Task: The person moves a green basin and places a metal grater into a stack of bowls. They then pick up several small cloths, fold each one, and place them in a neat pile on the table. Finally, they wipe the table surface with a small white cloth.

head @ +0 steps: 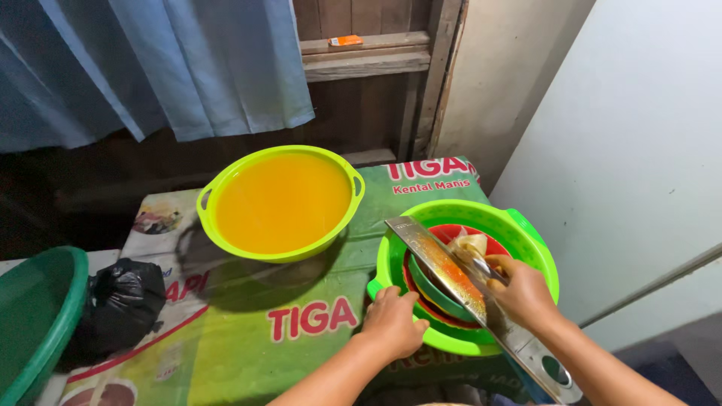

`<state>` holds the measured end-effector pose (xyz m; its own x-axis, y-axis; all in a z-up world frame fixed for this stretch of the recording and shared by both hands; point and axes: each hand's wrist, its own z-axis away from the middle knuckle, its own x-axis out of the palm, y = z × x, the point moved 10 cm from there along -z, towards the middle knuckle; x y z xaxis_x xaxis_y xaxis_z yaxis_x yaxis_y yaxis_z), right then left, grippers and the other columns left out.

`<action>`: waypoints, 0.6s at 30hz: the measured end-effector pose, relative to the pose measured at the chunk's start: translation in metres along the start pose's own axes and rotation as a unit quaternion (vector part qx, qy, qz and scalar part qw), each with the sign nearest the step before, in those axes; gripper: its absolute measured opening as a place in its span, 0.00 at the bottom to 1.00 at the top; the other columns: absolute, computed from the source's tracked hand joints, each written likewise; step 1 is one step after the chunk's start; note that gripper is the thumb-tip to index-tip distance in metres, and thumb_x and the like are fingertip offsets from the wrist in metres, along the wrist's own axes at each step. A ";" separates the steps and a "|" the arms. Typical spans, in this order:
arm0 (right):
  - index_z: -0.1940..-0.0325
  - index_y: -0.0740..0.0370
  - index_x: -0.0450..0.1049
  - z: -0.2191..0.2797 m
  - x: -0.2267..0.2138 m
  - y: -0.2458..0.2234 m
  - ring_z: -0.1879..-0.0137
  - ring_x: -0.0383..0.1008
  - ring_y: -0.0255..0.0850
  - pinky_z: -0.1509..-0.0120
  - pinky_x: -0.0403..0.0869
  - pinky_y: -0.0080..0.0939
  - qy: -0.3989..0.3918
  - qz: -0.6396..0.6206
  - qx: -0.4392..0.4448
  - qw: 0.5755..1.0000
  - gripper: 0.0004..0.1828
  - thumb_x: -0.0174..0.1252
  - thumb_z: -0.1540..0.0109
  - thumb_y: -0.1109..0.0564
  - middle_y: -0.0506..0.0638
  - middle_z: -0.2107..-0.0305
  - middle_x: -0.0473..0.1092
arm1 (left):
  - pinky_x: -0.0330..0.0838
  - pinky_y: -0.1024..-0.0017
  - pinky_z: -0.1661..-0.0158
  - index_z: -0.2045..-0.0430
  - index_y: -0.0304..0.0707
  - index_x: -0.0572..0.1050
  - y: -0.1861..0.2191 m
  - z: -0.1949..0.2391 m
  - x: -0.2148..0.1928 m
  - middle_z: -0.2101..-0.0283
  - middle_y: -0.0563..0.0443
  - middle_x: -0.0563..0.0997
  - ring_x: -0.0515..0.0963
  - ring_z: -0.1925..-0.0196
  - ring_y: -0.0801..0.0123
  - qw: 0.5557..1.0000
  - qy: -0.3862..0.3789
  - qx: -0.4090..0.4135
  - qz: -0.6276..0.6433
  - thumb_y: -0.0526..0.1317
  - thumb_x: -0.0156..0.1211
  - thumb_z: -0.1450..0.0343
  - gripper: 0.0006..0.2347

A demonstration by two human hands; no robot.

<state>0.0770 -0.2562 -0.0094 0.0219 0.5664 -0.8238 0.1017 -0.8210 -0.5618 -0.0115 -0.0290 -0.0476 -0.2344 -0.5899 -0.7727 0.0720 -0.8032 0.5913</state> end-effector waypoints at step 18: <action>0.56 0.60 0.81 -0.011 0.001 -0.010 0.55 0.80 0.50 0.49 0.76 0.46 0.031 -0.067 -0.117 0.990 0.12 0.65 0.44 0.60 0.55 0.59 0.77 | 0.52 0.49 0.32 0.45 0.38 0.71 0.014 -0.001 0.004 0.39 0.35 0.67 0.59 0.30 0.45 0.992 0.077 -0.090 -0.031 0.46 0.69 0.33 0.24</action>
